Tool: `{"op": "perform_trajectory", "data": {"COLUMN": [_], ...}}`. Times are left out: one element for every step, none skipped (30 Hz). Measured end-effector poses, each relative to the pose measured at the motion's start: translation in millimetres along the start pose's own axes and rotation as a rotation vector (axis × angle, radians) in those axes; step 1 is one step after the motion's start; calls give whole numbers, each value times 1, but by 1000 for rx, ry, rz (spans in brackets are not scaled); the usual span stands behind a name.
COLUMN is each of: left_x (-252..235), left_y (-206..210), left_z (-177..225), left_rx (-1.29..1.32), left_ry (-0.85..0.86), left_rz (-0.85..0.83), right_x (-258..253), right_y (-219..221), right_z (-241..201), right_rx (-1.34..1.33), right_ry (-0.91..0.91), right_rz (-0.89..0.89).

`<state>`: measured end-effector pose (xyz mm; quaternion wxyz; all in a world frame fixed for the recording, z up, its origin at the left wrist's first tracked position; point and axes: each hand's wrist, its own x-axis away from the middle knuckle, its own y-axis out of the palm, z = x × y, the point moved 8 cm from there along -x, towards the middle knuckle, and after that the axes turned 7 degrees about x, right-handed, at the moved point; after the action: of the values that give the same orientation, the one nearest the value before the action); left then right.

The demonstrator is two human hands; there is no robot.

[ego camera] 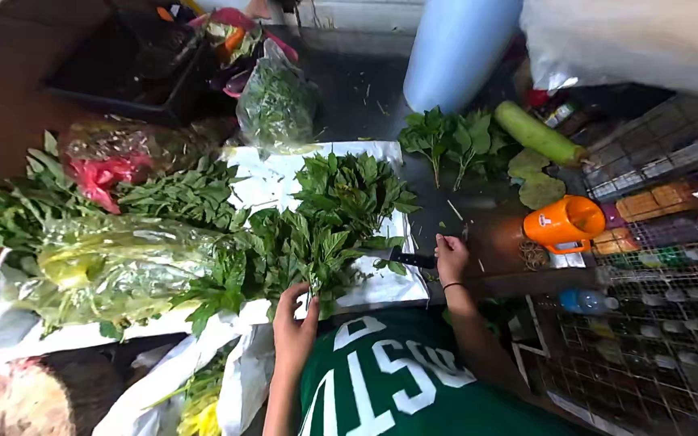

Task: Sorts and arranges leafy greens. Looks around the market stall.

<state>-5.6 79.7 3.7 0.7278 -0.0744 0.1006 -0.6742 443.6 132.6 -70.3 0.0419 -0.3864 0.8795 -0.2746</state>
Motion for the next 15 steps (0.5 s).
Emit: {"op": "perform_trajectory", "data": {"left_x": [-3,-6,-8,-9,-10,-10,-11,-13,-14,-13,-13,-13,-12,-10,-9], "left_y": [3,5,6,6,5,5,6,7,8,9,9,10,11,11,11], "left_z": [-2,-6,-14,-27,-40,-51,-60,-65,-68,-69,-69,-69,-70,-71,-71], "left_rx": [-89,-210,-368,-533,-659,-741,-795,-820,-830,-829,-831,-838,-852,-866,-864], "left_ry": [-61,-156,-274,-367,-417,-421,-396,-364,-337,-329,-326,-327,-326,-318,-323], "left_rz": [-24,-58,-98,-112,-102,-79,-57,-41,-44,-60,-77,-100,-124,-142,-158], "right_x": [10,19,31,43,54,67,81,96,112,129,144,159,173,187,200], "right_y": [1,6,15,26,38,49,61,73,86,100,115,130,145,159,171], "right_z": [-2,-1,-2,-3,-8,-15,-24,-34,-45,-54,-61,-67,-71,-70,-69], "right_rx": [58,117,155,174,178,176,179,194,214,230,245,271,309,356,393], "right_ry": [-32,-72,-114,-163,-213,-260,-302,-338,-363,-380,-391,-390,-366,-316,-251], "right_rz": [-54,-125,-203,-272,-337,-400,-464,-527,-589,-654,-720,-797,-882,-990,-1101]}}
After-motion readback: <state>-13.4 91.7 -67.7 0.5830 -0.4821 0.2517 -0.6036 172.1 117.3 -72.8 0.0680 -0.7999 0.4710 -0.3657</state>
